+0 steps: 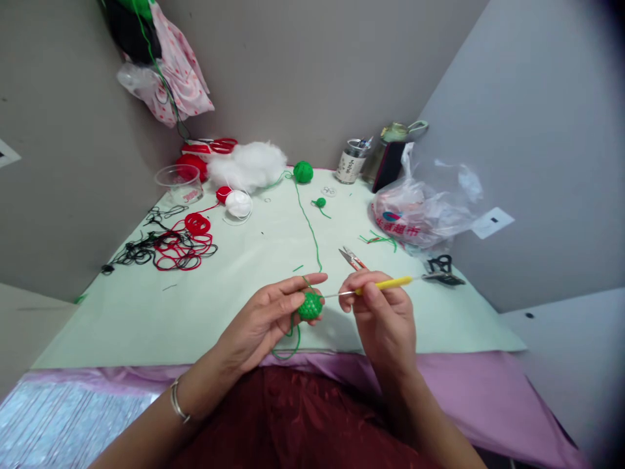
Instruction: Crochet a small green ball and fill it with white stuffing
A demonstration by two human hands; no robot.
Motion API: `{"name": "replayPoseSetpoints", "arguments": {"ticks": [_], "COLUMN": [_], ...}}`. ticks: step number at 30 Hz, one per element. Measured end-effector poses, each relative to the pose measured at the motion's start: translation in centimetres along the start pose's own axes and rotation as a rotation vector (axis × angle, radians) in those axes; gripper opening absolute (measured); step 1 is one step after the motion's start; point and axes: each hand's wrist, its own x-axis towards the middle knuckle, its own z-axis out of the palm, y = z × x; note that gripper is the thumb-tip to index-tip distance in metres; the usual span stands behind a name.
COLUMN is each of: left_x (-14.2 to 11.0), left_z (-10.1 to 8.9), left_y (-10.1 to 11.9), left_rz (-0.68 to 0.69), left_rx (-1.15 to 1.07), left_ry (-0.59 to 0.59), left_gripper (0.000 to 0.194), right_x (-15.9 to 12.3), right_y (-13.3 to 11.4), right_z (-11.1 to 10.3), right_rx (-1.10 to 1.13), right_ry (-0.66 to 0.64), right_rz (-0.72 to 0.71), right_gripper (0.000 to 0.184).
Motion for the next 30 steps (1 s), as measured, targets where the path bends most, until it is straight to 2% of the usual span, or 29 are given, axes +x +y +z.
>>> {"name": "replayPoseSetpoints", "arguments": {"ticks": [2,5,7,11,15,20,23,26,28,30], "left_x": [0.1,0.3,0.3,0.2,0.2,0.1,0.1,0.3,0.3,0.3], "left_z": [0.1,0.1,0.0,0.0,0.2,0.3,0.0,-0.2,-0.3,-0.2], "left_y": [-0.3,-0.7,-0.6,-0.2,0.3,0.4,0.4,0.2,0.0,-0.5], "left_rz": [0.032,0.079,0.109,0.179,0.181,0.157,0.158,0.166,0.174,0.19], "left_rx": [0.076,0.161,0.211,0.351,0.416,0.443,0.457,0.473,0.475,0.452], "left_ry": [0.018,0.069,0.104,0.127,0.12,0.143,0.151,0.156,0.174,0.205], "left_gripper": [0.045,0.056,0.06,0.058,0.056,0.054,0.054,0.053,0.053,0.051], "right_x": [-0.1,-0.5,-0.7,-0.6,-0.1,0.3,0.3,0.1,-0.1,-0.4], "right_y": [0.1,0.2,0.4,0.8,0.9,0.3,-0.3,-0.8,-0.8,-0.6], "right_z": [0.3,0.7,0.7,0.1,-0.3,-0.6,-0.7,-0.8,-0.7,-0.5], "right_rx": [-0.019,-0.224,-0.277,-0.096,0.011,-0.013,-0.11,-0.318,-0.481,-0.646], "right_ry": [-0.058,-0.112,-0.116,-0.106,-0.107,-0.166,-0.211,-0.258,-0.313,-0.348], "right_rz": [0.012,-0.091,-0.126,-0.001,0.137,0.156,0.08,-0.053,-0.218,-0.441], "right_gripper": [0.016,0.014,0.015,0.015,0.021,0.025,0.022,0.019,0.019,0.021]}}
